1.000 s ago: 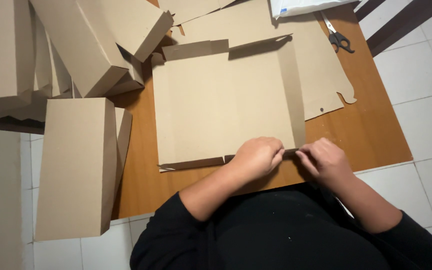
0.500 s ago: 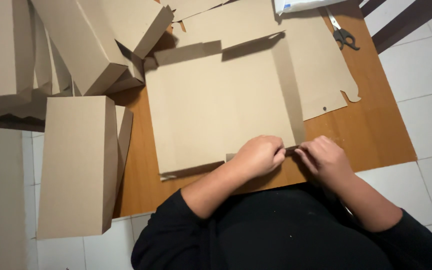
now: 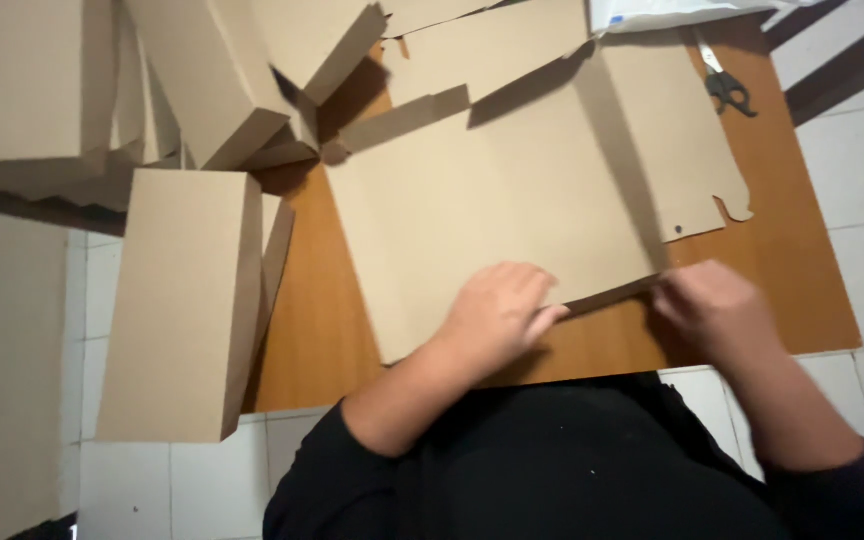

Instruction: Folding and assembling cardboard packaging boxes.

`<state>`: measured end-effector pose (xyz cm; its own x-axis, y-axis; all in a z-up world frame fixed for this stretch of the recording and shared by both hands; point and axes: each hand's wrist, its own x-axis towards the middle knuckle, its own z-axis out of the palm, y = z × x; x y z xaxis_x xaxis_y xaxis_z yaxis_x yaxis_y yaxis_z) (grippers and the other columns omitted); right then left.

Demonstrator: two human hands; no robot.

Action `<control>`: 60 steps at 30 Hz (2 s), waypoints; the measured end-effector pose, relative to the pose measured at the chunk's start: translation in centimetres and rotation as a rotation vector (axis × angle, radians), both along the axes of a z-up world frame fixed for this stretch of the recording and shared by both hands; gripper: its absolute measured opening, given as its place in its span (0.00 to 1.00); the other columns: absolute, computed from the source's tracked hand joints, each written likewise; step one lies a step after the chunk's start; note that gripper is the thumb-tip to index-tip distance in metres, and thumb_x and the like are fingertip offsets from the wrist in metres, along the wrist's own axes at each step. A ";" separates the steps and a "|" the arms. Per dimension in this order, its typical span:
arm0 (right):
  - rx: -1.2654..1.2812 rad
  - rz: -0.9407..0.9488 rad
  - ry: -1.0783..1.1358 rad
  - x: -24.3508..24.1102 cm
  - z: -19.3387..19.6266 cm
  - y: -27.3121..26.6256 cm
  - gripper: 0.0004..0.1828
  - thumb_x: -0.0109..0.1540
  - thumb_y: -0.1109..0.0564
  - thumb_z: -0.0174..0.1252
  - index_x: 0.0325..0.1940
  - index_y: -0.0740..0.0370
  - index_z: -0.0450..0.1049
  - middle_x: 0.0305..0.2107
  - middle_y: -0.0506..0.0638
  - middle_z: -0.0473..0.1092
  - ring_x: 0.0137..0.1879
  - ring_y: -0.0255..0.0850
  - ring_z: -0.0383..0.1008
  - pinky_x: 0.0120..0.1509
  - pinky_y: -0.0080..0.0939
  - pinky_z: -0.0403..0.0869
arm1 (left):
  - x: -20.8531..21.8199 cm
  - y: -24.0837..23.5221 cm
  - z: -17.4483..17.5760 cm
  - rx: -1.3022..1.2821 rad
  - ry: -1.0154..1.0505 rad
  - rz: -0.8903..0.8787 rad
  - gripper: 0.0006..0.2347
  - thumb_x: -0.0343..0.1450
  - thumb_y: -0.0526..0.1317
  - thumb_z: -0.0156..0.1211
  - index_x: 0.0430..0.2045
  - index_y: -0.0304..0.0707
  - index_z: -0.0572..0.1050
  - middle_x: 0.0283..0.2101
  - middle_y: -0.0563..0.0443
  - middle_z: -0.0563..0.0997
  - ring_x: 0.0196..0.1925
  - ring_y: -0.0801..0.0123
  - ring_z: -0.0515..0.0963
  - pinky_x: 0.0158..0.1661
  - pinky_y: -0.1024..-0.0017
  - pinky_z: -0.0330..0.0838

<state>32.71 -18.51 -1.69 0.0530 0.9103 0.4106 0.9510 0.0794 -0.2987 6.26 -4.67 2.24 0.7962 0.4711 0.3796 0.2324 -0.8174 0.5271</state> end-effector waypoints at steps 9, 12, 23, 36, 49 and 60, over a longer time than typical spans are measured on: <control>0.029 -0.213 -0.195 6.9 -3.6 -0.5 0.09 0.69 0.54 0.70 0.42 0.57 0.76 0.31 0.50 0.71 0.37 0.46 0.74 0.41 0.42 0.72 | -10.9 3.4 -0.8 0.152 0.093 0.255 0.10 0.68 0.31 0.63 0.42 0.33 0.77 0.51 0.43 0.79 0.57 0.50 0.78 0.60 0.57 0.70; 0.055 -0.271 -0.255 9.7 -5.9 1.0 0.06 0.72 0.56 0.67 0.46 0.56 0.76 0.34 0.50 0.72 0.41 0.45 0.75 0.44 0.41 0.73 | -11.2 2.5 -0.8 0.209 0.201 0.163 0.15 0.60 0.30 0.61 0.41 0.35 0.79 0.54 0.45 0.79 0.61 0.49 0.75 0.62 0.51 0.65; 0.086 0.303 0.133 -4.1 1.6 4.2 0.24 0.57 0.57 0.69 0.56 0.63 0.74 0.47 0.59 0.75 0.48 0.53 0.77 0.53 0.49 0.76 | -4.0 1.9 -4.7 0.128 0.152 -0.251 0.12 0.69 0.34 0.55 0.45 0.32 0.78 0.57 0.45 0.78 0.61 0.54 0.75 0.59 0.58 0.68; -0.070 0.511 0.238 -2.8 -1.9 -0.6 0.16 0.51 0.62 0.67 0.43 0.62 0.79 0.44 0.54 0.75 0.46 0.50 0.77 0.47 0.46 0.76 | -1.8 2.1 -2.8 0.113 0.166 -0.412 0.23 0.59 0.46 0.68 0.44 0.31 0.78 0.59 0.39 0.74 0.64 0.49 0.69 0.61 0.51 0.63; 0.029 0.065 0.345 -3.4 -4.1 -1.8 0.08 0.58 0.61 0.68 0.38 0.63 0.75 0.39 0.54 0.77 0.42 0.46 0.78 0.45 0.43 0.77 | 3.9 1.5 -5.7 -0.111 0.196 -0.182 0.06 0.72 0.40 0.60 0.29 0.38 0.79 0.33 0.46 0.80 0.40 0.50 0.80 0.42 0.57 0.74; -0.059 -0.014 0.298 -4.7 -1.8 0.9 0.07 0.59 0.58 0.66 0.35 0.61 0.75 0.39 0.55 0.75 0.37 0.46 0.77 0.40 0.43 0.76 | 4.9 2.1 -5.0 -0.263 0.237 -0.205 0.06 0.69 0.40 0.61 0.29 0.37 0.80 0.34 0.43 0.82 0.42 0.48 0.80 0.43 0.55 0.74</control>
